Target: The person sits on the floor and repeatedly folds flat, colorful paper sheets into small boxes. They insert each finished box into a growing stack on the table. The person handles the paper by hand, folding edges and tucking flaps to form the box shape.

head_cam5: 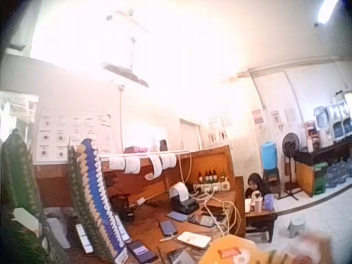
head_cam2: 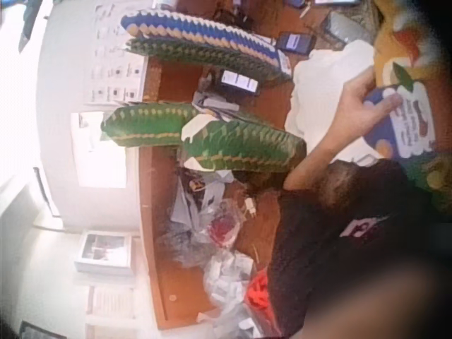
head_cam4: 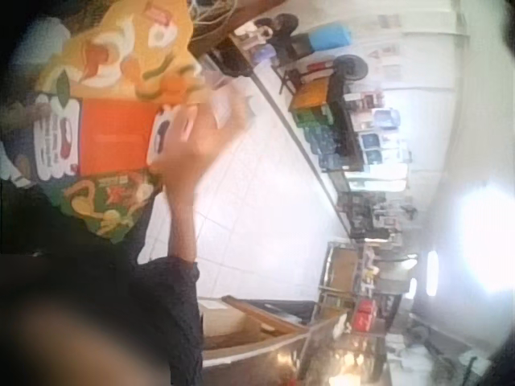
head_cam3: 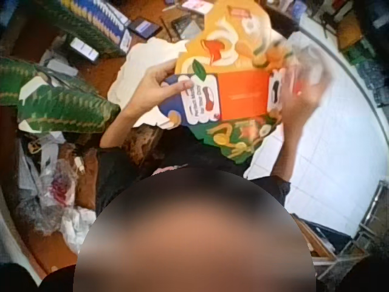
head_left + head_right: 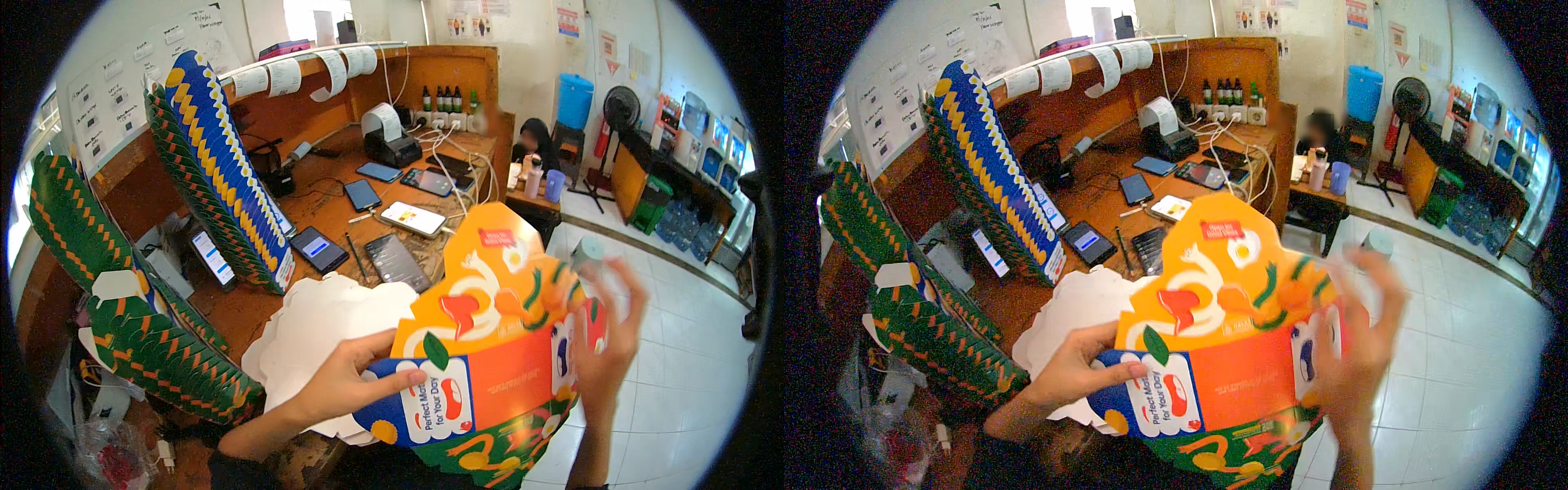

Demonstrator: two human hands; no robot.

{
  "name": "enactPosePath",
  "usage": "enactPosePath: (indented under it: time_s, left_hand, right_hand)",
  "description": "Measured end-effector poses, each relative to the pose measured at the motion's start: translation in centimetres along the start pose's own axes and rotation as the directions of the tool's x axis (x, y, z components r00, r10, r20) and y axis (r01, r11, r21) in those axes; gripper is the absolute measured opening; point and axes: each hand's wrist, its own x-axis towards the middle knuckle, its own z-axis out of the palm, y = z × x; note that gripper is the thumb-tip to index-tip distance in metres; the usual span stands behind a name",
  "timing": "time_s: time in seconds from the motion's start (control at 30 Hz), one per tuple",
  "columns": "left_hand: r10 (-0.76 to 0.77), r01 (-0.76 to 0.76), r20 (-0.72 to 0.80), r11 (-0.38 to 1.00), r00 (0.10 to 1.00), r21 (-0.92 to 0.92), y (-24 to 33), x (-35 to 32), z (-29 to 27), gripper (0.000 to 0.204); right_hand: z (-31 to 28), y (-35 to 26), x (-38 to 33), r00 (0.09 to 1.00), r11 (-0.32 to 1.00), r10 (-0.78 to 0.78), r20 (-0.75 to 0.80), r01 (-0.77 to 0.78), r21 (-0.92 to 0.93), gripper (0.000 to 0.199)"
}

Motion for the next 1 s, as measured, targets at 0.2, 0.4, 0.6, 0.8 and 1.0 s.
enactPosePath:
  time_s: [0.2, 0.4, 0.6, 0.8, 1.0]
  left_hand:
    - [-0.102, 0.109, 0.100, 0.992, 0.990, -0.069, -1.6, 0.4, 1.3, 0.032]
    - [0.208, -0.236, 0.122, 0.925, 0.971, 0.297, -2.7, 0.6, 0.9, 0.027]
    - [0.348, -0.330, 0.048, 0.824, 0.936, 0.460, -4.5, 0.2, 2.8, 0.024]
    - [-0.139, 0.219, 0.343, 0.954, 0.929, -0.206, -7.3, 2.4, 3.5, 0.062]
    - [-0.389, 0.667, 0.548, 0.329, 0.741, -0.669, -9.4, 3.9, 4.6, 0.063]
  right_hand:
    - [1.0, -4.1, -2.7, 0.844, 0.967, -0.165, 0.510, 0.037, 0.251, 0.067]
    - [2.2, -3.7, -3.0, 0.750, 0.819, -0.277, 0.601, -0.143, 0.556, 0.051]
    - [1.5, -2.8, -4.8, 0.808, 0.820, -0.216, 0.548, -0.154, 0.551, 0.037]
    - [-0.6, -0.5, -6.1, 0.907, 0.747, 0.032, 0.420, -0.301, 0.593, 0.034]
    - [-0.8, 1.5, -8.6, 0.763, 0.562, -0.281, 0.582, -0.361, 0.744, 0.027]
